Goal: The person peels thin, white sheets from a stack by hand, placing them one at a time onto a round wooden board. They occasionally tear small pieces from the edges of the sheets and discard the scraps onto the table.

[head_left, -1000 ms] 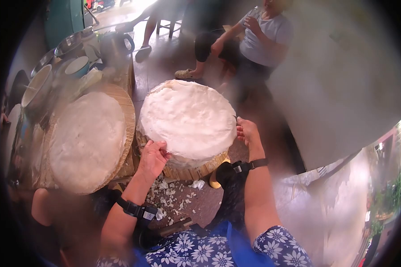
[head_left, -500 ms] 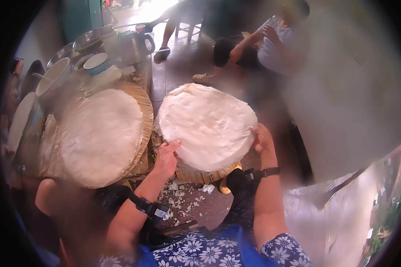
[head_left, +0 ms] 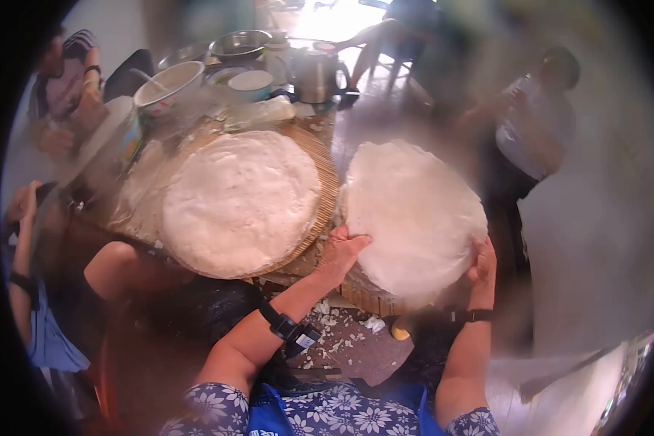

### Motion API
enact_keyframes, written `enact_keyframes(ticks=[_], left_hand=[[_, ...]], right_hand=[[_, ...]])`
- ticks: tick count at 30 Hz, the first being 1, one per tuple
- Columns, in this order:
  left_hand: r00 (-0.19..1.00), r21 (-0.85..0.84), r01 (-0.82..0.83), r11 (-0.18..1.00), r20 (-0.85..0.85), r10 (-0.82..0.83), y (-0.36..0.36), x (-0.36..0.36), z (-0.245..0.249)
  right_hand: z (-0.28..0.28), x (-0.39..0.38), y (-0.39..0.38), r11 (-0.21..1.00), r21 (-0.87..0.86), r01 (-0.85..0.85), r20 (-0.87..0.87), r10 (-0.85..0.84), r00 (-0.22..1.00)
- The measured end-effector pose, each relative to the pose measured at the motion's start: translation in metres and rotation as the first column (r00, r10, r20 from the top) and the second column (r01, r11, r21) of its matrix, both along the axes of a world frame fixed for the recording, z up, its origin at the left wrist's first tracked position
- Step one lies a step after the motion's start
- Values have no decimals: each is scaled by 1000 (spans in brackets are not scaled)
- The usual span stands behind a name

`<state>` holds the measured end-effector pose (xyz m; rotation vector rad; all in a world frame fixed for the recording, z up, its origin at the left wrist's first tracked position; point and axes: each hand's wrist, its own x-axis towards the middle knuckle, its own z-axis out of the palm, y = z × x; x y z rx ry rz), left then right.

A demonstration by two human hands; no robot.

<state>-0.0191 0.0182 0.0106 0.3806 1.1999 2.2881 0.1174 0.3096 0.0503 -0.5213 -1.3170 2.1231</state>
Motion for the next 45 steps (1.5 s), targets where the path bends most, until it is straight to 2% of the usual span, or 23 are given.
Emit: enact_keyframes(ticks=[2, 5, 8, 12, 15, 18, 21, 24, 27, 30, 33, 34, 37, 45], left_hand=[[999, 84, 3, 996, -39, 0, -16, -5, 19], [987, 57, -119, 991, -100, 125, -56, -15, 47], [946, 174, -276, 945, -123, 299, -104, -31, 71], [813, 275, -514, 813, -147, 564, -179, -53, 86], [742, 199, -630, 751, -131, 658, -238, -72, 78], [674, -15, -736, 676, -107, 731, -283, -89, 53], [594, -147, -805, 575, -196, 780, -302, -102, 34], [492, -445, -844, 299, -422, 762, -309, -113, 21], [488, -405, -852, 332, -383, 784, -311, -121, 12], [405, -111, -913, 393, -127, 906, -308, -125, 10], [455, 47, -890, 454, 157, 876, -313, -115, 21], [463, 85, -886, 455, 175, 869, -314, -113, 22], [475, -29, -870, 492, 217, 853, -316, -106, 34], [455, -43, -882, 468, 173, 873, -316, -109, 30]], right_hand=[[8, -5, -14, 1000, -11, -26, -71, 25, 997], [23, -20, -46, 997, 44, -69, -159, 75, 984], [44, -49, -85, 975, 74, -212, -260, 224, 939], [69, -103, -152, 943, 144, -300, -186, 323, 928], [71, -140, -202, 907, 168, -387, -175, 414, 893], [54, -168, -239, 881, 129, -456, -108, 469, 876], [38, -178, -262, 886, 106, -452, 40, 450, 892], [22, -180, -265, 871, 139, -471, 129, 456, 881], [22, -174, -268, 857, 225, -463, 201, 424, 883], [28, -169, -278, 864, 295, -408, 217, 355, 909], [24, -169, -266, 818, 342, -462, 358, 341, 869], [24, -168, -266, 820, 341, -460, 348, 345, 872], [25, -167, -268, 827, 345, -444, 316, 343, 884], [29, -163, -271, 778, 457, -431, 262, 346, 901]])
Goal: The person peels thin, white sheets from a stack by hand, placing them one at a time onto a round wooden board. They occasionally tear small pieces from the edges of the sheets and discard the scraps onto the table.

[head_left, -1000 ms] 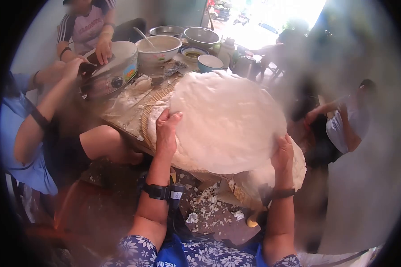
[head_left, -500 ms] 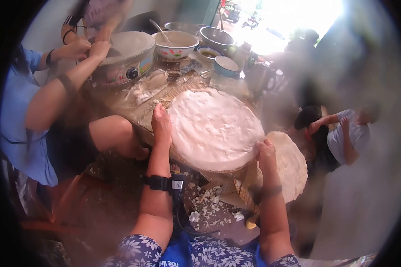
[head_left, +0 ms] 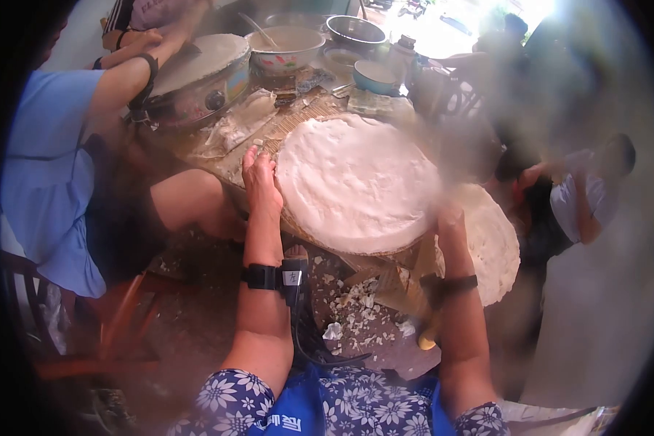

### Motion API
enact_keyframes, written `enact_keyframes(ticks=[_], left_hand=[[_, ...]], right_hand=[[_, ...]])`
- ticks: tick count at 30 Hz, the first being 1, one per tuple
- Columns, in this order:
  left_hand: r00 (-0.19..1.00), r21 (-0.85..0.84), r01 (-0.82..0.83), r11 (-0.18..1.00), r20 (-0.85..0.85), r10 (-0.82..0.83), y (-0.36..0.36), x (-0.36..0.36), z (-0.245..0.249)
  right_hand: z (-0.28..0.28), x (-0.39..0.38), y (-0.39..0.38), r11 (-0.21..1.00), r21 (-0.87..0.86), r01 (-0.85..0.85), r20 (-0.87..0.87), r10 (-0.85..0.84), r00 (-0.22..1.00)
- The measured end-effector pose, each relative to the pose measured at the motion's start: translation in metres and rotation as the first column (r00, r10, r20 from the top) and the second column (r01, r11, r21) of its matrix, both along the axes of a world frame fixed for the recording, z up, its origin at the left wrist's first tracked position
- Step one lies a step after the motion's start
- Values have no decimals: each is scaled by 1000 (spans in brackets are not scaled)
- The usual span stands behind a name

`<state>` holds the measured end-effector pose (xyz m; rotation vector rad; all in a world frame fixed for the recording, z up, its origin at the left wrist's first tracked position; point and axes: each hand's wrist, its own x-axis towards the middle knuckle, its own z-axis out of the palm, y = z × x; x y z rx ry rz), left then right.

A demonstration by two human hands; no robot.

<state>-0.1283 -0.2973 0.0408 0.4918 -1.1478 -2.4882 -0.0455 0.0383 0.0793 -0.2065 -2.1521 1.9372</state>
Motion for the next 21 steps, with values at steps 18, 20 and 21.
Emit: enact_keyframes(ticks=[18, 20, 21], left_hand=[[1000, -167, 22, 986, -11, -24, 6, -4, 2], [999, -208, 36, 977, -15, -40, 4, -7, -3], [999, -236, 29, 971, -34, -38, 4, -10, -7]], right_hand=[[-10, -7, 13, 973, 128, 191, 103, -205, 973], [-12, -7, 12, 968, 128, 218, 75, -228, 971], [-11, -6, 10, 970, 119, 212, 59, -220, 974]])
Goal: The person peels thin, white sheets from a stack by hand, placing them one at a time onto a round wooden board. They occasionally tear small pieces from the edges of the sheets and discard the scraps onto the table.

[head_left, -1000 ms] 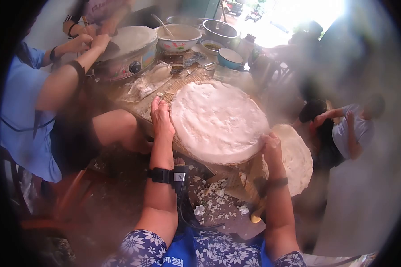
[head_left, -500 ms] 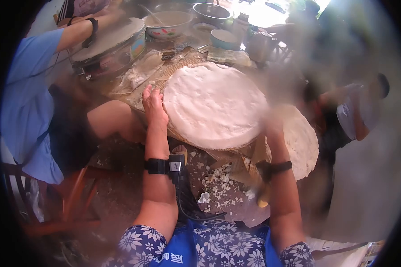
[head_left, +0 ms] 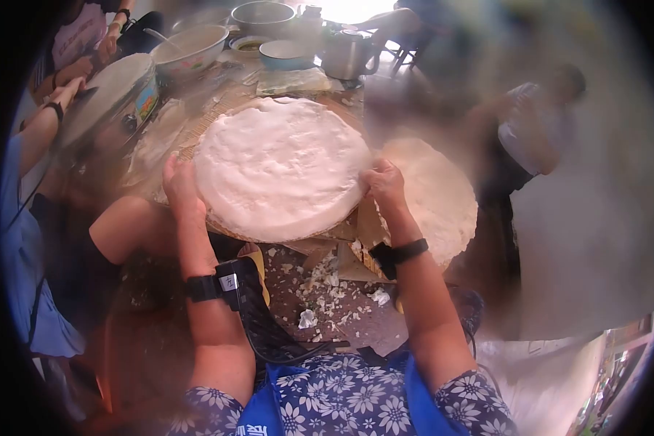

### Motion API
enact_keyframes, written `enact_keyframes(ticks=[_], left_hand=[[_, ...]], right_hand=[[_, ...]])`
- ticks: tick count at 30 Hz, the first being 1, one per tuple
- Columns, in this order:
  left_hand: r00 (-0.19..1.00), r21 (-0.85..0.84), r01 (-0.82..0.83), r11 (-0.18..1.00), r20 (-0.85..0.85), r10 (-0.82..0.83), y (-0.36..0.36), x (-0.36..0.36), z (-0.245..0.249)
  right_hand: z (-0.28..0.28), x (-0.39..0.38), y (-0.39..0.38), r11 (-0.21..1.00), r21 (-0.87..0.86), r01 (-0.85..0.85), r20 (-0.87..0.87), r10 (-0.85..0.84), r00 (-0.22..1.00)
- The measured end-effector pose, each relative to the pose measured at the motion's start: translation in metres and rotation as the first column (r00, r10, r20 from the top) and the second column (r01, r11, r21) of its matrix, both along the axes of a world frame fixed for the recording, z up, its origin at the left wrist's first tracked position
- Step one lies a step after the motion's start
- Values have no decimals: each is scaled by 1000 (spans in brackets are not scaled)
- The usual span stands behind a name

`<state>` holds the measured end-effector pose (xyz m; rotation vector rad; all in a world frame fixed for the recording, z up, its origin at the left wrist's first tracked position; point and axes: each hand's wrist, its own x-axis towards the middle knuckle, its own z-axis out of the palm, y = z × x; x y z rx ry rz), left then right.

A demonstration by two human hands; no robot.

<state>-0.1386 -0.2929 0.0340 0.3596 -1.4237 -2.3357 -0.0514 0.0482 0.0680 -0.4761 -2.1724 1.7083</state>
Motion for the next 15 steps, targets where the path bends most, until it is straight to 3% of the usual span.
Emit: enact_keyframes(ticks=[1, 2, 5, 6, 9, 11, 13, 15], left_hand=[[1000, -32, -6, 999, -20, 5, -1, -3, -4], [999, 53, 6, 999, -49, -3, 1, -5, -8], [998, 146, -2, 989, -62, 11, 4, 1, 1], [995, 101, -44, 994, -82, 52, -1, -11, -15], [1000, 86, -13, 996, -19, 15, -1, 2, -1], [999, 97, -26, 995, -22, 28, 2, 11, 8], [998, 115, -48, 992, -23, 51, 6, 13, 13], [998, 131, -37, 991, -37, 43, 4, 12, 13]], right_hand=[[1, 1, -2, 1000, -9, -11, -18, 10, 1000], [5, 4, -2, 999, -18, -37, -9, 37, 999], [15, 7, -11, 963, -247, -106, -123, 78, 989], [26, 12, -5, 967, -186, -172, -25, 171, 985], [35, 12, -22, 839, -502, -209, -183, 133, 974], [-7, -5, -5, 977, -27, -211, -346, 189, 919], [2, 4, -9, 923, -369, -108, -74, 87, 993], [2, 7, -14, 946, -312, -86, -43, 76, 996]])
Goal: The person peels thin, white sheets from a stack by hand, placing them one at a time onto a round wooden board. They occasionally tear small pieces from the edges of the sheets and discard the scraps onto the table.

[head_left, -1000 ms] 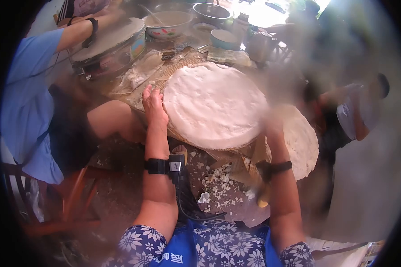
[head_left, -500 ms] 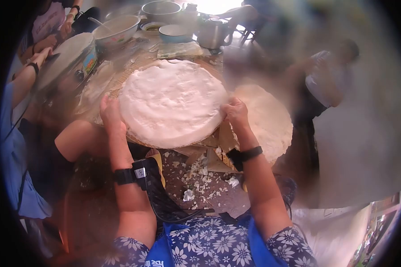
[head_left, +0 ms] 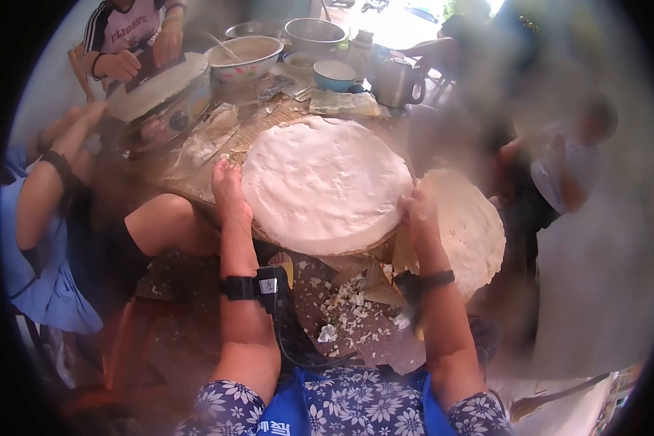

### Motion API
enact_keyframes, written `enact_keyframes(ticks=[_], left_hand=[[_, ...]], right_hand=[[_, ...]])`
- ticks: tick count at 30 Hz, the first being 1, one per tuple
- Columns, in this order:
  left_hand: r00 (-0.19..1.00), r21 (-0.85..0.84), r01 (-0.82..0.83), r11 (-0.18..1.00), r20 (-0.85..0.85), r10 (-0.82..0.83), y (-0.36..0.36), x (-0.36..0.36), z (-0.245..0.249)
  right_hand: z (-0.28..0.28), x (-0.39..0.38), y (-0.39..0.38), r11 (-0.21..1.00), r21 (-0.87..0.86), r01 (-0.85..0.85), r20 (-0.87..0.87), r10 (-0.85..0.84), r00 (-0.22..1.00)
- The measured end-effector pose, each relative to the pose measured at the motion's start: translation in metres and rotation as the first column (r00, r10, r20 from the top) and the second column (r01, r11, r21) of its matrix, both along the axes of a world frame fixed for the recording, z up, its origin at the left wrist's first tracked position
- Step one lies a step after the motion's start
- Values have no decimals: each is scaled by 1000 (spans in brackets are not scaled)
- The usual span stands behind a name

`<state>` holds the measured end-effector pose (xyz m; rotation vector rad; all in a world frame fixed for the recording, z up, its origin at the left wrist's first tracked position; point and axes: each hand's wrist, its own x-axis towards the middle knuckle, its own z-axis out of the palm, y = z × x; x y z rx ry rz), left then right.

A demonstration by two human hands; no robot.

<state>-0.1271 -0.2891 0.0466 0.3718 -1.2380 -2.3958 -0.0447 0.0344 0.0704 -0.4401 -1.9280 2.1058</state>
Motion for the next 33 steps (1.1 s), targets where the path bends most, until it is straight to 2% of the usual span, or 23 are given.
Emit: enact_keyframes(ticks=[5, 8, 11, 14, 15, 18, 19, 22, 25, 26, 28, 31, 33], left_hand=[[999, -61, -7, 998, 33, 9, -2, -4, -4], [1000, -94, 23, 995, 15, -21, -1, -3, -3], [1000, -93, 27, 995, 14, -26, -1, -10, -12], [998, -46, 60, 997, -14, -60, -4, -16, -22], [998, -110, 47, 993, -43, -51, -5, -15, -22], [997, -115, 37, 993, -64, -45, -3, -11, -20], [997, -126, 30, 992, -71, -39, -1, -8, -16], [993, -144, 47, 988, -101, -62, -4, -13, -25], [996, -141, 25, 990, -78, -36, 0, -15, -25], [998, -152, 4, 988, -58, -13, 3, -15, -21], [997, -337, -80, 938, -48, 68, 9, -17, -17], [990, -558, -142, 818, -69, 125, 23, -19, -16], [986, -697, -153, 700, -152, 64, 35, -19, -15]], right_hand=[[1, 1, 0, 999, 42, -12, 3, 12, 1000], [-1, -3, 3, 997, 65, -39, -119, 46, 992], [5, 0, 3, 977, 211, -42, -49, 53, 997], [-31, -19, 22, 937, 348, 30, -46, -14, 999], [-24, -14, 19, 904, 425, 54, -18, -51, 999], [-22, -9, 15, 803, 575, 157, -78, -137, 987], [-20, -6, 15, 714, 676, 180, -53, -196, 979], [-10, 5, 10, 720, 663, 206, -119, -171, 978], [-15, 7, 13, 516, 826, 226, -230, -58, 972], [-16, 8, 15, 508, 834, 215, -234, -26, 972], [-18, 11, 22, 488, 851, 195, -242, 35, 970], [-17, 18, 53, 695, 695, 186, -169, -94, 981], [-7, 39, 76, 724, 662, 195, -140, -137, 981]])
